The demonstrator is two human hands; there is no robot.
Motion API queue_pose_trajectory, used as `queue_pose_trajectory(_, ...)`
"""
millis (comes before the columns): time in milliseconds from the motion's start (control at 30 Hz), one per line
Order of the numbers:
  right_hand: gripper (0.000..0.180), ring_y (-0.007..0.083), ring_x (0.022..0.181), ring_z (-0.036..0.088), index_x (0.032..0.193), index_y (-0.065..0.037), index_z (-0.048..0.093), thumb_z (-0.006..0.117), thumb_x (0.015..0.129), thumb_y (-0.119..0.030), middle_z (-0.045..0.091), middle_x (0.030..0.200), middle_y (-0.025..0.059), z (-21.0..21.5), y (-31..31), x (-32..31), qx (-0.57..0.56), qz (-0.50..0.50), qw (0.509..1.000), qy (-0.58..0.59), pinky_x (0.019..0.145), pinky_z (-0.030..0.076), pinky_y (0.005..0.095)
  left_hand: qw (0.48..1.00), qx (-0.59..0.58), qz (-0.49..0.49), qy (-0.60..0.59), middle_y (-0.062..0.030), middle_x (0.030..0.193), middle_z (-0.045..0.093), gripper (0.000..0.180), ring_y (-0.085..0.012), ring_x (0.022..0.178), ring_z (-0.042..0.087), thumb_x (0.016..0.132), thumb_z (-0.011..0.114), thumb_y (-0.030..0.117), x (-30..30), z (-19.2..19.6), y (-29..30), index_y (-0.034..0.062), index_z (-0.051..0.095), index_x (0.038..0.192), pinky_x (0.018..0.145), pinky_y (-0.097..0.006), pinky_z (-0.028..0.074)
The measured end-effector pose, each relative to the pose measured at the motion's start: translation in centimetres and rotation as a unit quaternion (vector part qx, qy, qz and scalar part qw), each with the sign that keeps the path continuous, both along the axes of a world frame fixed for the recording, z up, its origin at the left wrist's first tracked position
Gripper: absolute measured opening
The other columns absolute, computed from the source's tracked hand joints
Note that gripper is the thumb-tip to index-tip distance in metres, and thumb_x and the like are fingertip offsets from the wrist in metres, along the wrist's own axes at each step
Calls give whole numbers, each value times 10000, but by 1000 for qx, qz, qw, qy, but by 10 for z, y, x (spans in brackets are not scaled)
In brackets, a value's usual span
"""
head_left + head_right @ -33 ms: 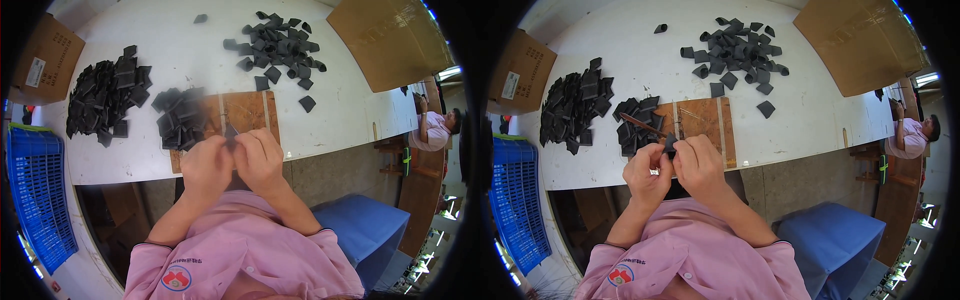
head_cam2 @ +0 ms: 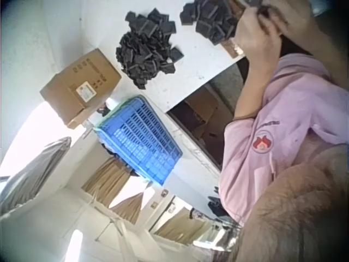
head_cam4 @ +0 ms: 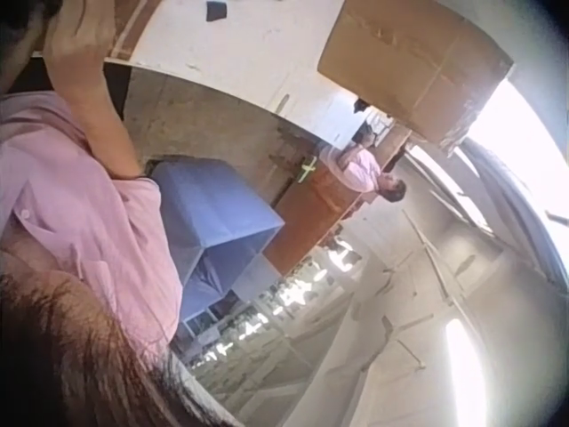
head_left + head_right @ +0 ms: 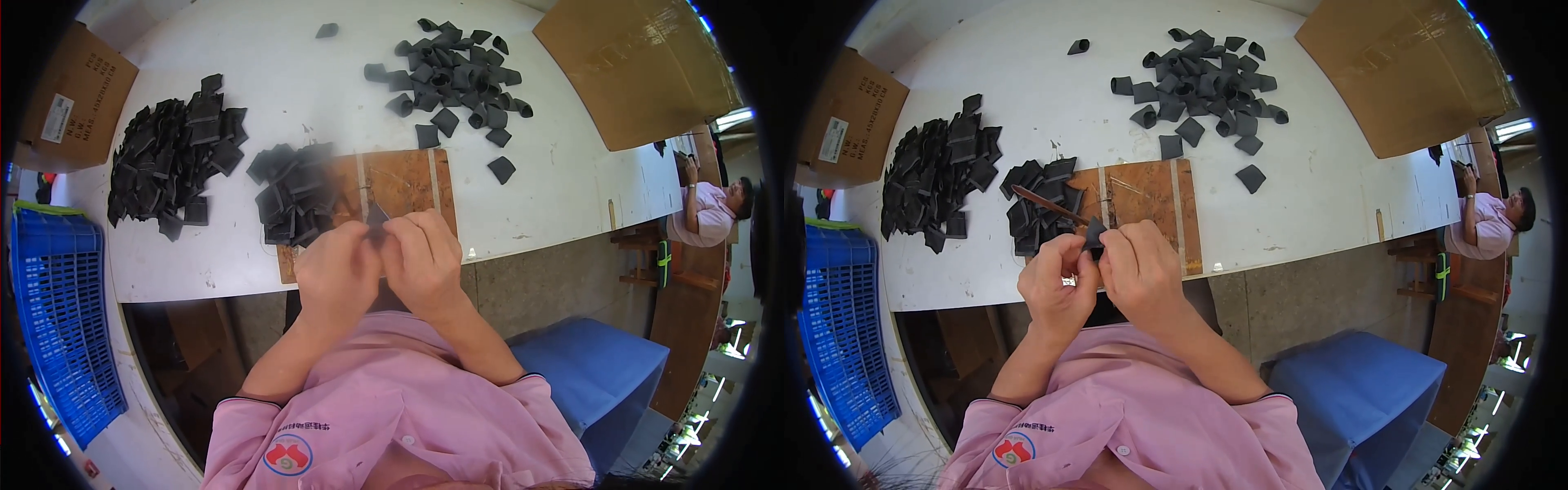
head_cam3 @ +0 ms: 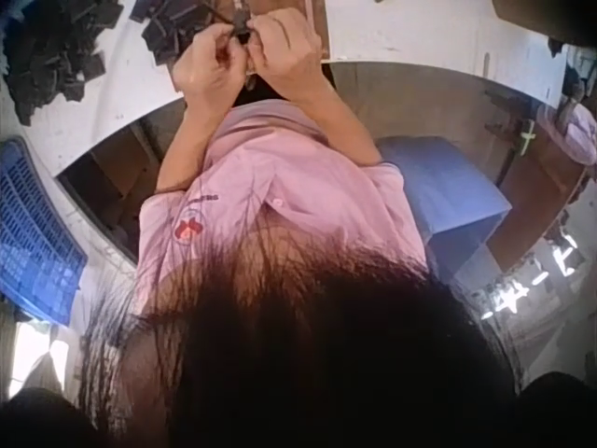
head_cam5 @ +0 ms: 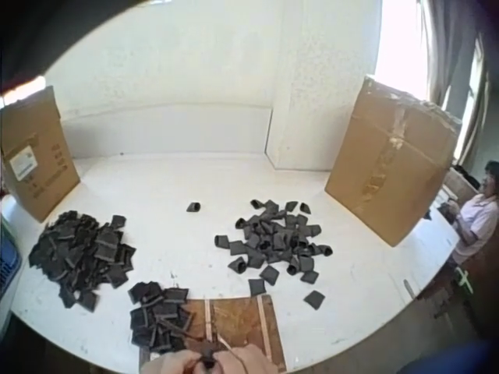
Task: The recorder uses a small trimming blade to separate and clean small black rubber or plastic components on a wooden board.
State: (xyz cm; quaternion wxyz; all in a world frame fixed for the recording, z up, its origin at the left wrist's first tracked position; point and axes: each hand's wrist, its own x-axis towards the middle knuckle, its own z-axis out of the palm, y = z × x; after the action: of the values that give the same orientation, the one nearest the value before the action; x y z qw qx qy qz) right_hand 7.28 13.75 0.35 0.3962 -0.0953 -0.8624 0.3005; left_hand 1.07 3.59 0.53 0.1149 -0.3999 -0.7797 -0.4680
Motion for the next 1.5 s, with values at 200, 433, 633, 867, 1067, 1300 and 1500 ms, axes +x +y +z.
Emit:
queue_pose_trajectory(200,192,136,556,475,785,-6,515,535,634,109,471,695,60,9,3,10,-215,51,974,-39,473,397,241,887,115,-62,-443,-54,847,567,245,-95,723,542,787,555,92,-3,-1,-17,-6,513,1007,578,-221,430)
queue_pose_trajectory(433,134,36,604,452,765,-1,525,551,678,97,456,748,4,1,-1,13,-496,154,852,-62,498,375,168,681,210,-186,-677,-34,843,594,144,-81,712,536,821,506,95,-7,-10,-16,10,570,918,659,-209,431)
queue_pose_trajectory(633,144,46,581,455,718,-12,511,609,652,70,446,732,18,-1,-3,12,-357,68,930,-51,487,374,173,788,186,-83,-581,8,716,565,78,-29,625,491,819,532,90,4,-8,-10,23,569,837,565,-170,402)
queue_pose_trajectory(867,224,75,633,479,879,4,517,645,697,-22,456,876,68,-2,0,10,-469,95,878,-3,498,394,181,911,131,9,-390,-20,660,538,68,-71,569,489,800,548,74,0,-19,-11,6,546,806,512,-193,390)
queue_pose_trajectory(1067,115,45,550,500,867,23,585,540,793,-53,567,660,17,-6,-2,13,-552,104,808,-178,504,419,172,957,37,9,-287,-113,607,522,89,-201,501,510,761,584,81,10,-23,-13,18,538,804,460,-290,387)
queue_pose_trajectory(1300,111,46,525,505,865,6,588,542,794,-65,557,640,11,-14,6,13,-563,93,791,-219,479,421,176,974,23,12,-224,-40,626,529,41,-73,545,468,794,530,33,-2,-34,-22,-7,520,788,494,-206,381)
queue_pose_trajectory(1500,332,110,599,524,1030,25,524,456,855,-248,569,755,63,21,99,-40,-474,-18,879,-52,529,416,210,986,-19,146,-76,-100,861,536,255,-206,761,530,687,506,-45,-100,-30,-37,7,520,936,623,-273,428)
